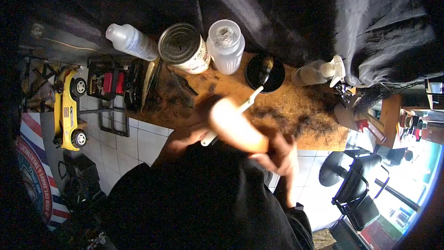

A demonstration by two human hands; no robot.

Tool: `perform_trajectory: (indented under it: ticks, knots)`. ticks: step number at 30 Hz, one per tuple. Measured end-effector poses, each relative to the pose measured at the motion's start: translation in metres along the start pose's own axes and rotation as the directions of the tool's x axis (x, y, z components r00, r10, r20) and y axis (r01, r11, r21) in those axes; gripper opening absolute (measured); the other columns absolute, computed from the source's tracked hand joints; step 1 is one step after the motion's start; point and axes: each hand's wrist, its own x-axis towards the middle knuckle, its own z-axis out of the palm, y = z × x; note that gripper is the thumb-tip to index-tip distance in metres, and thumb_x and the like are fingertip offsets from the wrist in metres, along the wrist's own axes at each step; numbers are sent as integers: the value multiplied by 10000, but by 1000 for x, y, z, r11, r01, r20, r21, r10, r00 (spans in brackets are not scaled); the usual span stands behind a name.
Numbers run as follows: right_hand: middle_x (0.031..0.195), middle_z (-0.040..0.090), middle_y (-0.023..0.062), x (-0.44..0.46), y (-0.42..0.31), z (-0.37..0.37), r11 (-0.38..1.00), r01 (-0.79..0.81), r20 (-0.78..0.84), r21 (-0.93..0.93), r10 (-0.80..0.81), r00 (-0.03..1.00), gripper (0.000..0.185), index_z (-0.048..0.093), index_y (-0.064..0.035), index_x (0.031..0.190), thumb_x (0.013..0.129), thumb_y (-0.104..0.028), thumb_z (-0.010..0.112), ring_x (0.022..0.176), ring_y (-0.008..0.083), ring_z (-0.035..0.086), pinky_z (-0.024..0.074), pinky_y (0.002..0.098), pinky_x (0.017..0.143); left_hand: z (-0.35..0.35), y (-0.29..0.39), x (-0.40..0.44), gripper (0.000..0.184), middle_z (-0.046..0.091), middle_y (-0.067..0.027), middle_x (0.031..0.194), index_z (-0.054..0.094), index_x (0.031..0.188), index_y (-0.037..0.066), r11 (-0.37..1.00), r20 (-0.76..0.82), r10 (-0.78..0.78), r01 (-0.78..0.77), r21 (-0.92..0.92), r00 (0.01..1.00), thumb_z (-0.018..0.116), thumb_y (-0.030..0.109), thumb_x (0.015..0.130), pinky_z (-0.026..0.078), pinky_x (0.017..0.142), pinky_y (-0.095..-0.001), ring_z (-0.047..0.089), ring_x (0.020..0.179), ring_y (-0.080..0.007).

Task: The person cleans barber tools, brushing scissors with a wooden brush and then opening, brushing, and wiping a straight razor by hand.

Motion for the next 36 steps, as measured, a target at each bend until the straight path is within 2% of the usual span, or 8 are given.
perform_trajectory:
  ticks: [5, 7, 8, 11, 15, 21, 25, 36]
  knots:
    - [946, 646, 148, 16, -31, 15, 971, -41, 360, -234, 126, 924, 439, 545, 5, 1108, 705, -39, 715, 833, 251, 668, 527, 339, 684, 2, 23, 13, 322, 559, -26, 883, 552, 1027, 16, 962, 1, 58, -56, -268, 998, 464, 314, 944, 442, 744, -235, 546, 825, -92]
    - [923, 655, 118, 14, -31, 15, 948, -230, 159, -221, 268, 950, 466, 545, -7, 1133, 700, -32, 716, 779, 202, 670, 526, 302, 661, 0, 5, 18, 313, 550, -11, 861, 551, 1041, 34, 785, -68, 611, -592, 184, 789, 446, 315, 953, 443, 668, -226, 533, 774, -79]
    - [876, 649, 138, 6, -16, 12, 914, -279, 14, -294, 296, 955, 467, 564, -51, 1147, 702, -26, 704, 707, 198, 649, 506, 309, 593, -6, 31, -4, 302, 552, -4, 819, 558, 1059, 43, 983, -65, -51, 62, 174, 997, 436, 300, 957, 434, 589, -213, 522, 699, -67]
    - [739, 619, 87, 16, -17, 1, 829, -501, -378, -250, 393, 838, 409, 555, -7, 1136, 754, -88, 681, 598, 138, 557, 473, 289, 568, 2, 27, -6, 313, 555, -8, 775, 571, 1013, 5, 984, 33, 112, -116, 134, 993, 402, 264, 967, 421, 546, -201, 498, 629, -61]
    - [713, 594, 81, -3, 6, -4, 986, -160, -421, 38, 161, 893, 529, 550, 48, 1058, 731, -314, 754, 614, 118, 530, 435, 270, 549, 7, 19, -3, 380, 569, -33, 842, 510, 1157, -30, 991, -23, 62, -65, -120, 998, 382, 274, 968, 436, 611, -216, 519, 687, -85]
    - [789, 662, 130, 15, -28, 20, 979, 33, 355, -201, 42, 934, 521, 643, 20, 948, 632, -361, 804, 713, 212, 664, 513, 300, 613, -15, -6, 22, 603, 535, -41, 859, 387, 1288, -7, 976, -41, 56, -64, -208, 998, 345, 481, 936, 395, 579, -191, 482, 635, -85]
    - [792, 671, 111, 15, -19, 22, 964, -53, 134, -262, 91, 987, 537, 655, -32, 1002, 582, -324, 817, 701, 189, 664, 518, 285, 605, -34, -35, 22, 424, 593, -68, 1003, 548, 1074, 15, 940, -56, -16, -4, -340, 998, 392, 388, 946, 410, 767, -222, 524, 803, -99]
    - [718, 632, 73, 15, -17, 15, 951, -310, -368, 0, 288, 884, 490, 609, 44, 1047, 729, -298, 758, 630, 102, 562, 461, 259, 594, 8, 22, 4, 388, 487, 9, 674, 569, 907, 3, 999, -188, 29, -33, -22, 982, 395, 344, 966, 329, 549, -207, 420, 592, -58]
